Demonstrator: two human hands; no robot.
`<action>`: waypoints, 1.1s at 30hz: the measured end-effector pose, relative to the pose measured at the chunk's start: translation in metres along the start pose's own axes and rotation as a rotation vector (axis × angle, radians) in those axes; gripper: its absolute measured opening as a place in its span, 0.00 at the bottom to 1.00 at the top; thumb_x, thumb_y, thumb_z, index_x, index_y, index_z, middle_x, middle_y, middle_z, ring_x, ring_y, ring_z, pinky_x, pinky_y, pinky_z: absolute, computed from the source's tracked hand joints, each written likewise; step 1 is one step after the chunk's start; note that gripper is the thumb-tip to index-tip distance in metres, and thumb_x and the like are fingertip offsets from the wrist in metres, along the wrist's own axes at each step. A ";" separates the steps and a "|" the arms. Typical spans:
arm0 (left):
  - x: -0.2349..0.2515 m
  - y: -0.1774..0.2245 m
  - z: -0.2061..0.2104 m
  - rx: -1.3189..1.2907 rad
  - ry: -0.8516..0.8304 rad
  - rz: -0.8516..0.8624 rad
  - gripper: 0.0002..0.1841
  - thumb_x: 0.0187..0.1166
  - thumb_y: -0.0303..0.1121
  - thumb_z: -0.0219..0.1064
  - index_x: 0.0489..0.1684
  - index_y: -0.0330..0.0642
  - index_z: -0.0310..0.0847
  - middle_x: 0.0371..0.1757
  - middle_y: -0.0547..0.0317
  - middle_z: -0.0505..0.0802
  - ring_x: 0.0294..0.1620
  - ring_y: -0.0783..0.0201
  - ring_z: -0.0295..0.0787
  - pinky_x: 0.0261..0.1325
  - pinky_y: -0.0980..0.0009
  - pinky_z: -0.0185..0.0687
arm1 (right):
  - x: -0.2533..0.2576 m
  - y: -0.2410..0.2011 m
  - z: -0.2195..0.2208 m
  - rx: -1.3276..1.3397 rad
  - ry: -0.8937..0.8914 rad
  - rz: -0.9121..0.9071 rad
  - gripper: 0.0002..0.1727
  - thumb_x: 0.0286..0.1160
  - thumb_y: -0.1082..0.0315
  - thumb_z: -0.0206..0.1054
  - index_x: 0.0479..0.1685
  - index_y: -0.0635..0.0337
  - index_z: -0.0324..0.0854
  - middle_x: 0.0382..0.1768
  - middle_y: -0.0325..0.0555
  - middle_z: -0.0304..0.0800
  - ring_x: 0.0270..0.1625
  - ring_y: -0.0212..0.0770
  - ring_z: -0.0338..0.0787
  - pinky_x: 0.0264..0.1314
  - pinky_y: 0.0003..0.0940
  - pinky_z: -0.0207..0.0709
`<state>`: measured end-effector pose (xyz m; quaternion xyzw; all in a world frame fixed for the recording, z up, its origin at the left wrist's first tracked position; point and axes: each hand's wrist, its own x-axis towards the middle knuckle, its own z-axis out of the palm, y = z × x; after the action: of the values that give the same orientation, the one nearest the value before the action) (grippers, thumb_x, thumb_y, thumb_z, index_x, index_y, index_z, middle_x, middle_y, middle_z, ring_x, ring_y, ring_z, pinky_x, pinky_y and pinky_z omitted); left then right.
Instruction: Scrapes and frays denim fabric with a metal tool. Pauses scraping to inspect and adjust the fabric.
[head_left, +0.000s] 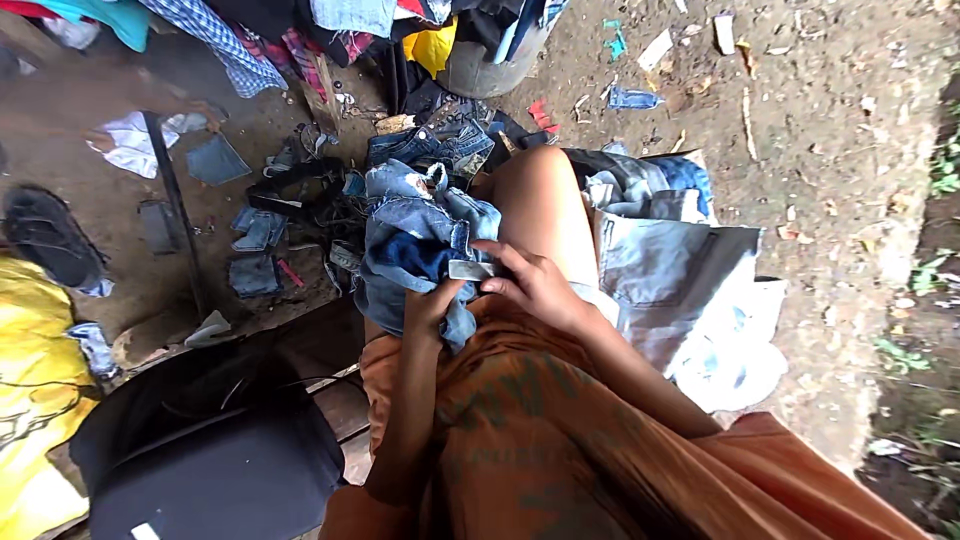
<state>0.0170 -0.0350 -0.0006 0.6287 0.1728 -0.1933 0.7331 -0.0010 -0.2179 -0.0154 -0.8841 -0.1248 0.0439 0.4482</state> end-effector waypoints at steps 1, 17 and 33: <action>0.001 -0.002 -0.001 -0.008 -0.014 0.013 0.15 0.67 0.13 0.70 0.45 0.44 0.83 0.35 0.75 0.93 0.39 0.83 0.89 0.49 0.80 0.87 | -0.001 0.000 0.004 -0.065 0.032 -0.029 0.28 0.83 0.52 0.64 0.75 0.58 0.79 0.45 0.53 0.91 0.37 0.50 0.92 0.35 0.49 0.86; -0.027 0.015 -0.059 0.064 -0.009 0.032 0.36 0.69 0.51 0.77 0.68 0.31 0.71 0.53 0.65 0.92 0.54 0.73 0.90 0.61 0.69 0.88 | 0.020 0.008 0.005 0.659 -0.111 0.301 0.31 0.75 0.47 0.68 0.72 0.58 0.78 0.36 0.33 0.85 0.35 0.21 0.80 0.43 0.24 0.78; -0.031 0.032 -0.098 -0.132 0.253 0.180 0.42 0.72 0.15 0.55 0.91 0.54 0.47 0.79 0.57 0.81 0.65 0.57 0.91 0.63 0.58 0.90 | 0.015 0.020 0.022 0.616 -0.046 0.300 0.30 0.71 0.57 0.74 0.71 0.61 0.78 0.40 0.38 0.89 0.38 0.23 0.84 0.46 0.24 0.81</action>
<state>0.0055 0.0684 0.0278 0.6116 0.2188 -0.0344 0.7595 0.0125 -0.2082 -0.0438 -0.7146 0.0158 0.1650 0.6796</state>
